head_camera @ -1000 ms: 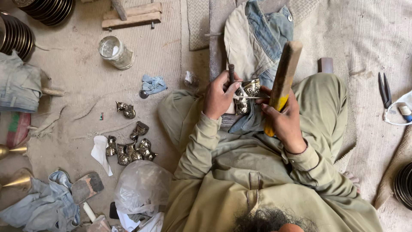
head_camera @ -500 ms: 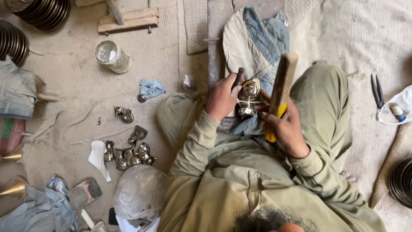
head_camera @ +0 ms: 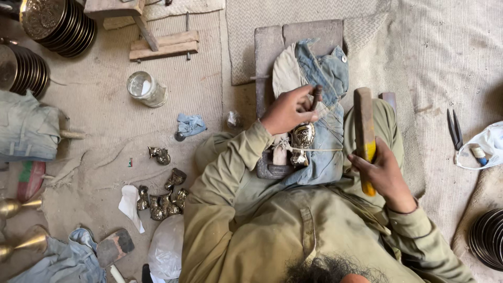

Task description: The person sits on the floor and uses a hammer and chisel to shape small brass decorative objects. They repeatedly strike the chisel against the metal pieces, occasionally rotating them to work on different sides.

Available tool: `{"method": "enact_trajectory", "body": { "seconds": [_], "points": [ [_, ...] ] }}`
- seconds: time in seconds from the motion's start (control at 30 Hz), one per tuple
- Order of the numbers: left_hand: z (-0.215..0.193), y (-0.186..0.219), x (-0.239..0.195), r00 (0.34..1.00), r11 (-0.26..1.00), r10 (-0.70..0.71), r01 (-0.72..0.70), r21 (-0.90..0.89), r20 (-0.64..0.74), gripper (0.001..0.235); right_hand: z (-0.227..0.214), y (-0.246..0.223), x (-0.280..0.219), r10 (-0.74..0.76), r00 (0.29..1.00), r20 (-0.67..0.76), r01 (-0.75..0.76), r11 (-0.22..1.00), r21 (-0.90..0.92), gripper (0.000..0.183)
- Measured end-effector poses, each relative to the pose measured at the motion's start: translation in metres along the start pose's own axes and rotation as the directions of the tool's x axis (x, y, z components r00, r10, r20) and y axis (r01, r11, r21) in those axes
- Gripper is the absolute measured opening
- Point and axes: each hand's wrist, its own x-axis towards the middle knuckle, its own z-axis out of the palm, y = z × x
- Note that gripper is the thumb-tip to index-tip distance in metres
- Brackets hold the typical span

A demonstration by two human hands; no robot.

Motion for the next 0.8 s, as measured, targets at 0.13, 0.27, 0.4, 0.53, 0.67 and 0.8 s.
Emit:
{"method": "enact_trajectory", "body": {
  "seconds": [0.13,0.27,0.4,0.53,0.67,0.8],
  "points": [
    [-0.003,-0.008,0.028,0.986,0.982,-0.053,0.023,0.185,0.159,0.072,-0.016,0.005,0.007,-0.046,0.999,-0.015,0.045,0.999,-0.028,0.033],
    [-0.006,-0.01,0.04,0.94,0.966,-0.189,0.125,0.228,0.285,0.077,-0.02,0.002,0.02,0.021,0.995,-0.098,-0.038,0.983,-0.182,0.026],
    [-0.007,-0.008,0.043,0.958,0.96,-0.072,-0.009,0.281,0.276,0.071,-0.025,-0.011,0.033,-0.092,0.98,-0.178,0.016,0.921,-0.389,0.029],
    [-0.007,-0.005,0.04,0.959,0.957,-0.06,-0.024,0.289,0.276,0.065,-0.033,-0.022,0.041,-0.189,0.966,-0.175,0.082,0.87,-0.487,0.027],
    [-0.011,-0.008,0.042,0.94,0.964,-0.133,0.049,0.262,0.313,0.064,-0.044,-0.028,0.048,-0.226,0.972,-0.061,0.087,0.589,-0.804,0.03],
    [-0.011,-0.013,0.04,0.95,0.974,-0.041,-0.031,0.223,0.309,0.067,-0.043,-0.03,0.051,-0.248,0.964,-0.095,0.147,0.796,-0.587,0.03]
  ]
}}
